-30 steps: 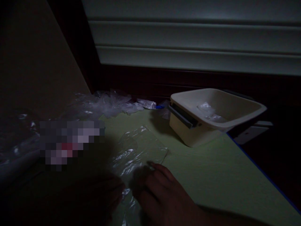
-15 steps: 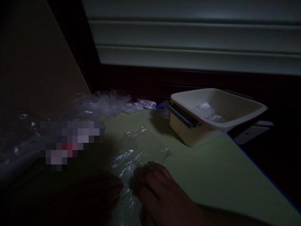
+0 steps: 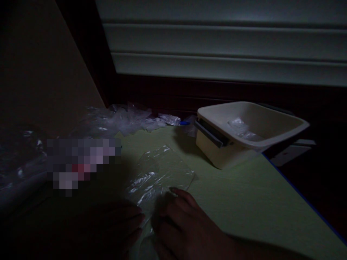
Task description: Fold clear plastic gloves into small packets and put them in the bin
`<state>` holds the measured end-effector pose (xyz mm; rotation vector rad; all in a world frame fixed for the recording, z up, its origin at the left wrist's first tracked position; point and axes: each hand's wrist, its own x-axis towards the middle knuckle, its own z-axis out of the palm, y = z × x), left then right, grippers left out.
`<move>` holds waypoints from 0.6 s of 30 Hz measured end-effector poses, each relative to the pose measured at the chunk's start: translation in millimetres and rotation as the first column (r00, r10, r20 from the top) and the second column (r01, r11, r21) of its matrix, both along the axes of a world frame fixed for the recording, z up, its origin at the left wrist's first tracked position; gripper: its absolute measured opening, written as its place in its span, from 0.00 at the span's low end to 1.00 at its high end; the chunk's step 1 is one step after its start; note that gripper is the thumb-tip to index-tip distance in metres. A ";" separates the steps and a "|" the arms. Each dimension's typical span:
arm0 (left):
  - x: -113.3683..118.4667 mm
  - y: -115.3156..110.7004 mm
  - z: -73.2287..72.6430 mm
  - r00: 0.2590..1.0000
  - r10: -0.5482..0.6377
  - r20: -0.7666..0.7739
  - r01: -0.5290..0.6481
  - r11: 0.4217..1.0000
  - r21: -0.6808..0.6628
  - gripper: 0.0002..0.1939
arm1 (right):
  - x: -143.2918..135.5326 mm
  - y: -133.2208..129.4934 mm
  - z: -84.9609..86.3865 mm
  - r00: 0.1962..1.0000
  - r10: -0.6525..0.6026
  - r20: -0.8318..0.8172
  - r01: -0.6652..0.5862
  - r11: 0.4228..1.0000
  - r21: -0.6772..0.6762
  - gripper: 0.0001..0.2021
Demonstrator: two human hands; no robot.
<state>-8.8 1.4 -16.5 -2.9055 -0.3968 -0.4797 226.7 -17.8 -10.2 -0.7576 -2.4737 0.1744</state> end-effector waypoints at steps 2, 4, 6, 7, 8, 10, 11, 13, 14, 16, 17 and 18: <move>-0.3 0.8 5.0 1.000 -0.018 0.007 0.018 1.000 -0.008 0.10 | 0.4 -0.8 -0.5 1.000 -0.006 -0.002 0.006 1.000 -0.010 0.06; 0.0 2.0 9.8 0.999 -0.037 0.013 0.037 0.999 -0.009 0.08 | 0.8 -1.7 0.2 1.000 -0.017 -0.009 0.017 1.000 -0.005 0.07; 0.4 4.0 13.6 0.998 -0.061 0.009 0.061 0.998 -0.005 0.08 | 1.0 -2.3 2.3 1.000 -0.029 0.005 0.029 1.000 -0.009 0.07; 0.6 5.2 15.1 0.997 -0.074 0.007 0.074 0.997 -0.001 0.08 | 0.9 -2.3 3.8 0.999 -0.035 0.006 0.035 0.999 -0.009 0.07; 0.7 6.6 16.3 0.996 -0.088 0.003 0.088 0.996 0.002 0.08 | 0.6 -2.3 5.3 0.999 -0.043 0.010 0.044 0.999 -0.016 0.08; 0.9 8.7 17.2 0.994 -0.114 -0.001 0.114 0.994 0.004 0.09 | -0.4 -1.9 8.2 0.998 -0.061 0.017 0.061 0.997 -0.046 0.09; 1.0 9.1 17.0 0.993 -0.117 -0.004 0.117 0.993 0.006 0.09 | -1.0 -1.8 9.4 0.998 -0.069 0.013 0.069 0.996 -0.058 0.09; 1.2 7.8 15.4 0.994 -0.105 -0.007 0.105 0.994 -0.008 0.10 | -2.2 -1.8 10.5 0.996 -0.082 0.020 0.084 0.993 -0.084 0.10; 1.2 6.2 14.3 0.996 -0.086 0.008 0.086 0.996 -0.014 0.11 | -2.6 -2.0 10.5 0.996 -0.090 0.023 0.092 0.992 -0.092 0.09; 1.3 1.8 12.6 0.998 -0.037 0.056 0.039 0.999 -0.030 0.11 | -3.1 -2.5 9.2 0.994 -0.110 0.019 0.111 0.990 -0.092 0.07; 1.2 -0.4 12.1 0.995 -0.012 0.097 0.016 0.999 -0.037 0.10 | -3.2 -2.6 8.2 0.993 -0.120 0.009 0.121 0.989 -0.086 0.07; 1.1 -2.3 11.9 0.991 0.003 0.136 0.003 0.999 -0.041 0.10 | -3.3 -2.7 7.0 0.991 -0.130 -0.002 0.130 0.988 -0.080 0.06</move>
